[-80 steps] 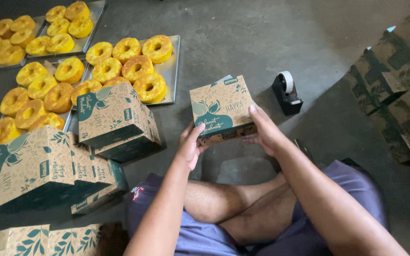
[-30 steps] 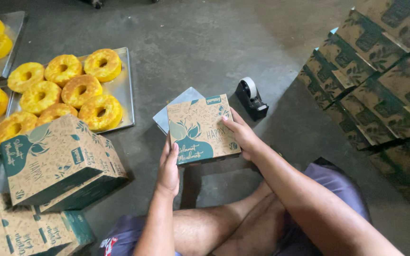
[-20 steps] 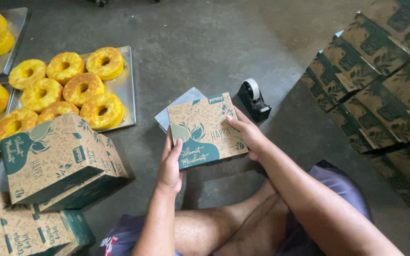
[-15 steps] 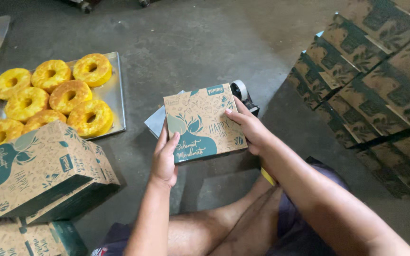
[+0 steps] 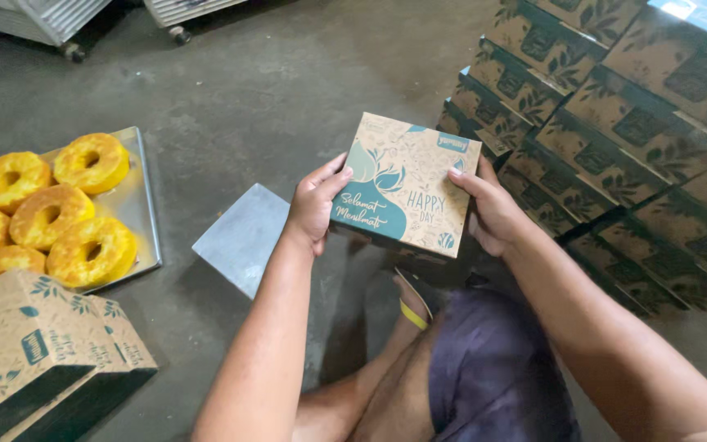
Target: The person sits on the floor of a bakery work area and folds flat printed cardboard boxes into open boxes, pressing the flaps into shape. They use a tape dispenser to seal the box base and stack the finished boxes beside them, repeating the process for more boxes.
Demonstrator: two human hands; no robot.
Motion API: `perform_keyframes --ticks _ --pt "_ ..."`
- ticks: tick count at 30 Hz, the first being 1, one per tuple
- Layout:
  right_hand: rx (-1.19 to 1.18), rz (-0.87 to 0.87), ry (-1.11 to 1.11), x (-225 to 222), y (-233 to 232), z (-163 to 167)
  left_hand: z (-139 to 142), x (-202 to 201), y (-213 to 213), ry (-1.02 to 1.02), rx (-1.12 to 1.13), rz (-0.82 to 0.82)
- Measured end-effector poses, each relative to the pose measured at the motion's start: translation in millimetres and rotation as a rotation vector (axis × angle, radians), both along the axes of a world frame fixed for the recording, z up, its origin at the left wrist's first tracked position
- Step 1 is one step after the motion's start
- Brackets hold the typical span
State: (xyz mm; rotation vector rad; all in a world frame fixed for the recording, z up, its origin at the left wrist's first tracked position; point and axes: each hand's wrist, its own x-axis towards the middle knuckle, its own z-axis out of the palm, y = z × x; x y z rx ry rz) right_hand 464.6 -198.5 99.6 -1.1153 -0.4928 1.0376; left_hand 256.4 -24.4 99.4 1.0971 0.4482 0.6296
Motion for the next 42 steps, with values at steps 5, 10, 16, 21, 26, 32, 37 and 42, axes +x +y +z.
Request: perform_keyframes --ticks 5,10,16,21,26,32,37,42 --pt "-0.025 -0.224 0.033 30 -22 -32 -27 67 -1 0.216 0.032 0.224" --pt "-0.164 -0.450 0.128 45 -34 -63 -58 115 -16 0.264 0.219 0.236" --pt "-0.205 -0.503 0.219 55 -31 -105 -98 149 -25 0.568 0.506 0.412" --pt "-0.384 -0.544 0.308 60 -15 -138 -121 148 -50 0.593 0.470 0.334" --pt "-0.591 -0.504 0.147 65 -19 -148 -137 142 -78 0.677 0.422 0.172" --pt "-0.665 -0.532 -0.982 64 -35 -146 -157 145 -79 0.675 0.618 0.149" --pt "-0.400 -0.153 -1.623 72 3 -130 -166 140 -91 0.799 0.479 -0.033" --pt "-0.537 0.301 -1.807 83 74 -114 -185 122 -79 0.635 0.505 0.043"
